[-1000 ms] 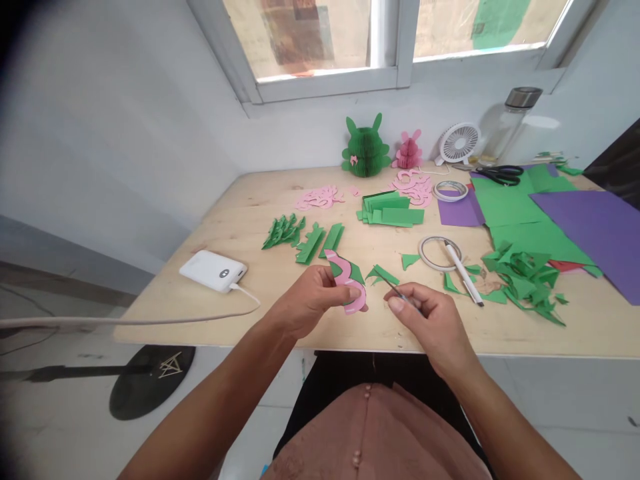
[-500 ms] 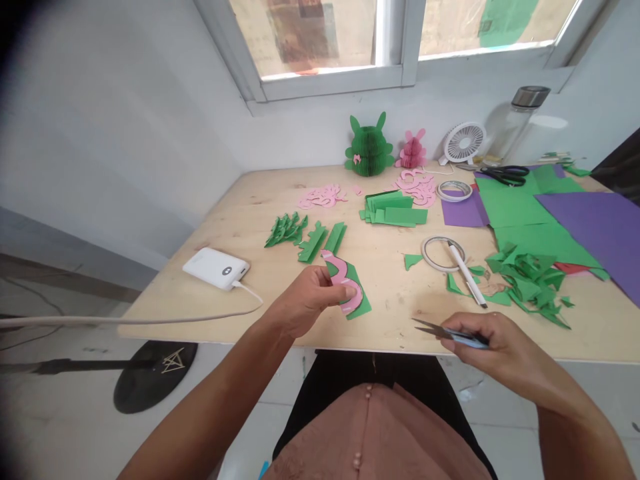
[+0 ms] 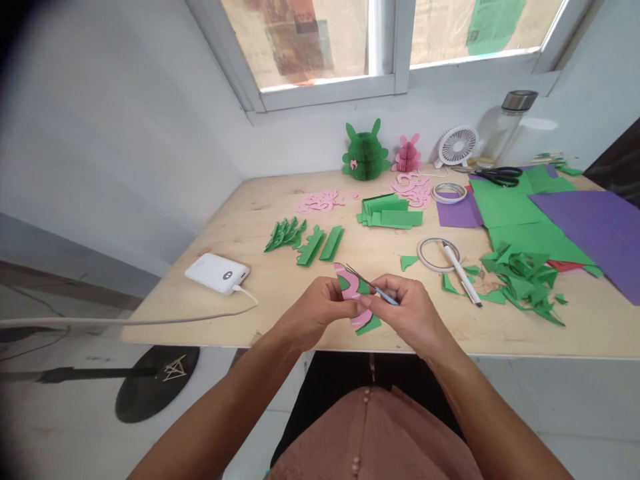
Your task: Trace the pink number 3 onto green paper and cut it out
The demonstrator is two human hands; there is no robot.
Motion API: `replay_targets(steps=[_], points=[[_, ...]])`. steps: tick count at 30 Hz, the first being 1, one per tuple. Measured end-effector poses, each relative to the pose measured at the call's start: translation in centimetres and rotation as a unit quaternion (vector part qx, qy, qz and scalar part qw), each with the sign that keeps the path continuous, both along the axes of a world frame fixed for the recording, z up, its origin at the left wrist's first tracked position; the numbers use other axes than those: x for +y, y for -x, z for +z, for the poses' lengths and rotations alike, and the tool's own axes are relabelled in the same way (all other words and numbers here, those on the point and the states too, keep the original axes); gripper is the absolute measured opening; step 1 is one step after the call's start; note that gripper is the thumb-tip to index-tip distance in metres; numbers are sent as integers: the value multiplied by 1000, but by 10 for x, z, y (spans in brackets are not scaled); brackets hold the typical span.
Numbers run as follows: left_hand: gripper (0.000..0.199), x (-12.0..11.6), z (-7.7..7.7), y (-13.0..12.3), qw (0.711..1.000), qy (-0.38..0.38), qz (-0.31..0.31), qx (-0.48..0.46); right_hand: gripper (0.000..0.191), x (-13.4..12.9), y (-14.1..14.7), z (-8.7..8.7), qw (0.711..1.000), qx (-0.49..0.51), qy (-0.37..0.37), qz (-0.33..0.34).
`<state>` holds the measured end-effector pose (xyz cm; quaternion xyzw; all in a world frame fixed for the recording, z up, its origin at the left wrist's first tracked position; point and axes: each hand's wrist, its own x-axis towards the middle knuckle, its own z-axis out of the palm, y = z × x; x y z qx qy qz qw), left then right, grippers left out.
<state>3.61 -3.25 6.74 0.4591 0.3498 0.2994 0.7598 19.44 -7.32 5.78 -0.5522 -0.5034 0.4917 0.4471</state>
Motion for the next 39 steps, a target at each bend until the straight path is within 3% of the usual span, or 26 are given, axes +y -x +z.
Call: replay_targets(steps=[10, 16, 26, 39], points=[[29, 1, -11, -2, 1000, -3, -5, -2, 32, 1, 5, 6, 999, -4, 17, -43], [36, -1, -10, 3, 1000, 13, -16, 11, 34, 2, 3, 0, 998, -22, 21, -50], [34, -6, -15, 7, 994, 0, 96, 44, 36, 5, -1, -10, 998, -39, 23, -54], [32, -1, -25, 7, 995, 4, 95, 38, 30, 10, -1, -13, 997, -10, 48, -57]])
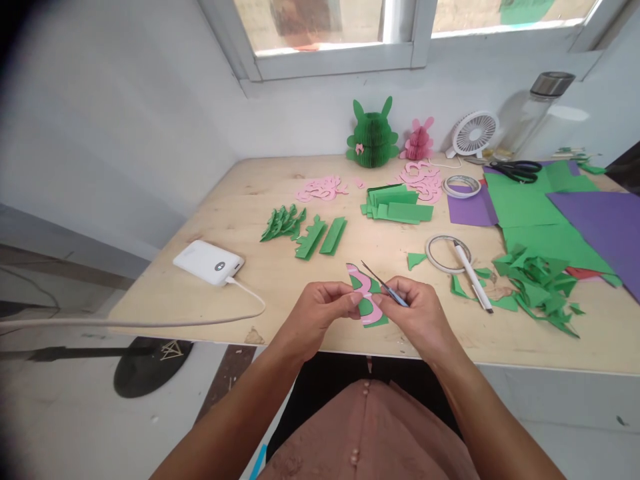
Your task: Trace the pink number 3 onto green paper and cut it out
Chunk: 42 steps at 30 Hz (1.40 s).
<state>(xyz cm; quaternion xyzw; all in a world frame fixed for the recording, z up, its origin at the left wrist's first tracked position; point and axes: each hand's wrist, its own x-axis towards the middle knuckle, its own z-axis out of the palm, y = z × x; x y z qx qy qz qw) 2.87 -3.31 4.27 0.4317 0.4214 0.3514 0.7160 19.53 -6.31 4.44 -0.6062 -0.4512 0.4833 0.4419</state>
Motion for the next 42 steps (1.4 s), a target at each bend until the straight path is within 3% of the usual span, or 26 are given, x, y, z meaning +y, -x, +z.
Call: replay_targets(steps=[22, 34, 42], points=[[31, 5, -4, 0, 1000, 26, -7, 13, 26, 6, 0, -2, 999, -36, 6, 7], [32, 1, -3, -5, 998, 50, 35, -23, 22, 5, -1, -2, 998, -69, -5, 5], [33, 2, -3, -3, 994, 92, 23, -57, 22, 6, 1, 1, 998, -67, 4, 2]])
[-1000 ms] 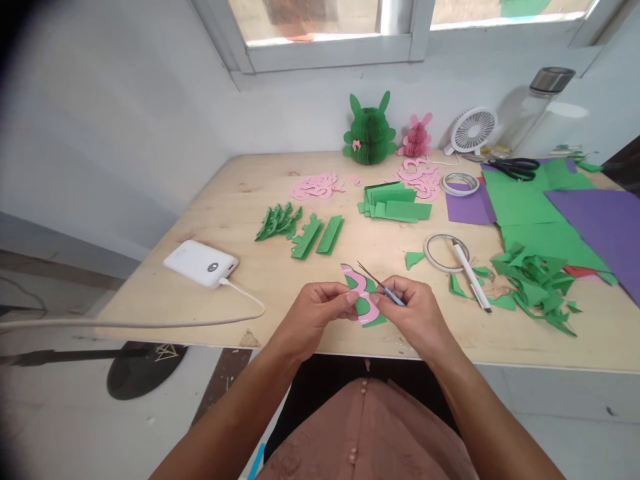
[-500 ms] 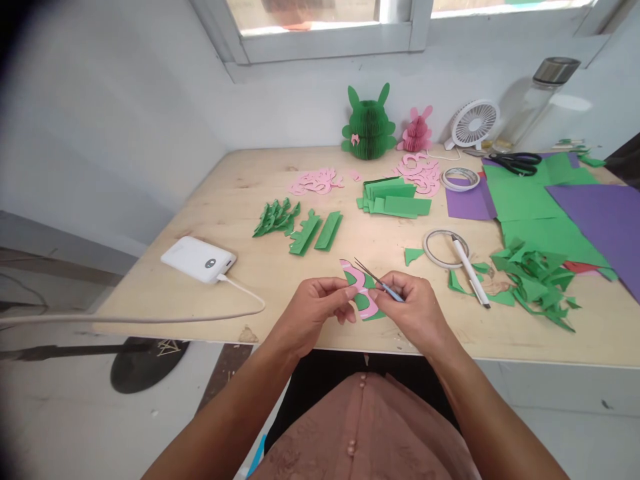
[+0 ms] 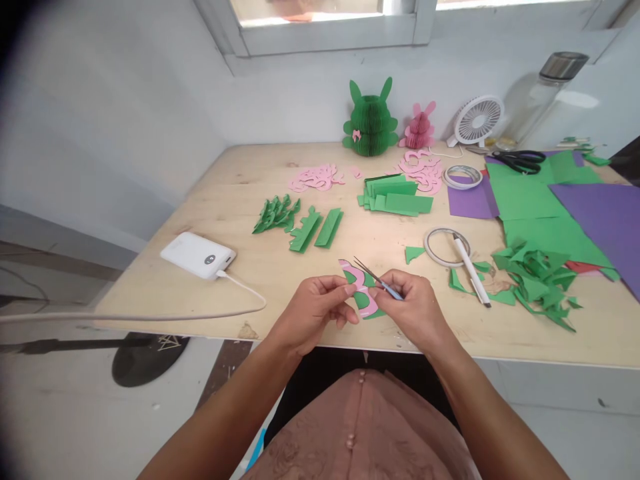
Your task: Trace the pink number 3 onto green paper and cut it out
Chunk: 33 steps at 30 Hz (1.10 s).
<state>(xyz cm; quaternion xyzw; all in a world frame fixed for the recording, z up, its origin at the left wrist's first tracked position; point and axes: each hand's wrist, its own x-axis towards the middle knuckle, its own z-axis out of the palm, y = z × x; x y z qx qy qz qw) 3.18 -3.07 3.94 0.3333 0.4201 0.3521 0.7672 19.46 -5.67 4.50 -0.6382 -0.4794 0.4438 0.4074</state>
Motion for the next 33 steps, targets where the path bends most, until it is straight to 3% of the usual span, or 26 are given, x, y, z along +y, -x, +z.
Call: replay_targets(steps=[14, 18, 23, 33], points=[[37, -1, -1, 2, 1000, 12, 22, 11, 24, -2, -1, -2, 1000, 4, -12, 2], [35, -2, 1, 6, 999, 11, 49, 13, 34, -11, -9, -7, 998, 44, -33, -17], [35, -1, 3, 11, 998, 9, 69, 0, 43, -31, -16, -14, 994, 109, -8, 19], [36, -1, 11, 16, 997, -4, 81, 3, 52, -45, -15, -19, 998, 23, 27, 58]])
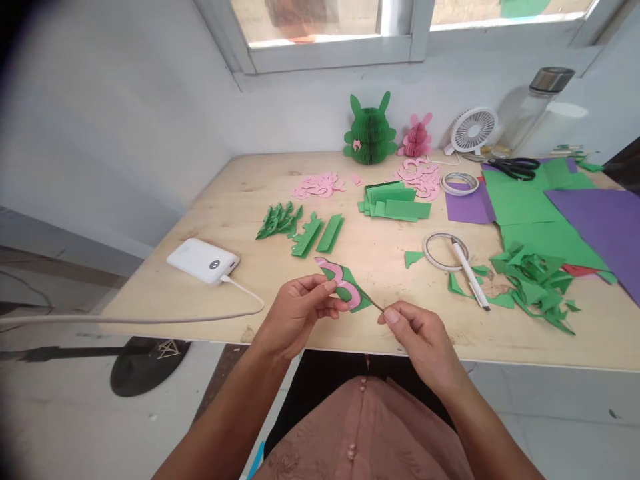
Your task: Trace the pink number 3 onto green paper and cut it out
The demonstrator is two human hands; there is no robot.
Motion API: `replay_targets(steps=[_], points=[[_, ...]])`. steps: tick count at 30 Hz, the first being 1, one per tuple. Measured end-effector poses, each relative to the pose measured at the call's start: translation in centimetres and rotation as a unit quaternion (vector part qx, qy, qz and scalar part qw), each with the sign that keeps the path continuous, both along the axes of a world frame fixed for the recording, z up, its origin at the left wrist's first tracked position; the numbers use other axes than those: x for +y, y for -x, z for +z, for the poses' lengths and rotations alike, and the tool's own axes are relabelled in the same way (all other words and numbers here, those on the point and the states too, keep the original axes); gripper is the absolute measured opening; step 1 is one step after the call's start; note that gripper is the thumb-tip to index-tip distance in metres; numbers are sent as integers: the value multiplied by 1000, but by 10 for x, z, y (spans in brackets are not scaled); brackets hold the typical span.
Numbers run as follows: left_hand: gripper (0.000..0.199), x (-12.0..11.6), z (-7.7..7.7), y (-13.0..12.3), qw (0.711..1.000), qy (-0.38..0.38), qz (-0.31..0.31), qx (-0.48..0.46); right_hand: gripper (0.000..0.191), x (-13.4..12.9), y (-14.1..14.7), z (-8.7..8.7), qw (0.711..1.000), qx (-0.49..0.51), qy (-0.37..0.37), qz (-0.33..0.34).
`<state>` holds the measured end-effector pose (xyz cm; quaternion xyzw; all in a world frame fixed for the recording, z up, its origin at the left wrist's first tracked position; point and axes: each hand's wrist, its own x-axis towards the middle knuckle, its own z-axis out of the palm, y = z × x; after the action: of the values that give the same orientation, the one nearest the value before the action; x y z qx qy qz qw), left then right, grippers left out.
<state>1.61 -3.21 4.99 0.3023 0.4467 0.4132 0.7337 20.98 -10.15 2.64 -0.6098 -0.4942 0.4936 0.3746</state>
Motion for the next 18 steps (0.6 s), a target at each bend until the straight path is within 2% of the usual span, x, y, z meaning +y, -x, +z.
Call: replay_targets(steps=[7, 18], points=[[36, 0, 2, 1, 1000, 2, -5, 9, 50, 2, 4, 8, 997, -71, -32, 6], [32, -2, 4, 3, 999, -9, -29, 19, 48, 3, 5, 7, 991, -122, -62, 10]])
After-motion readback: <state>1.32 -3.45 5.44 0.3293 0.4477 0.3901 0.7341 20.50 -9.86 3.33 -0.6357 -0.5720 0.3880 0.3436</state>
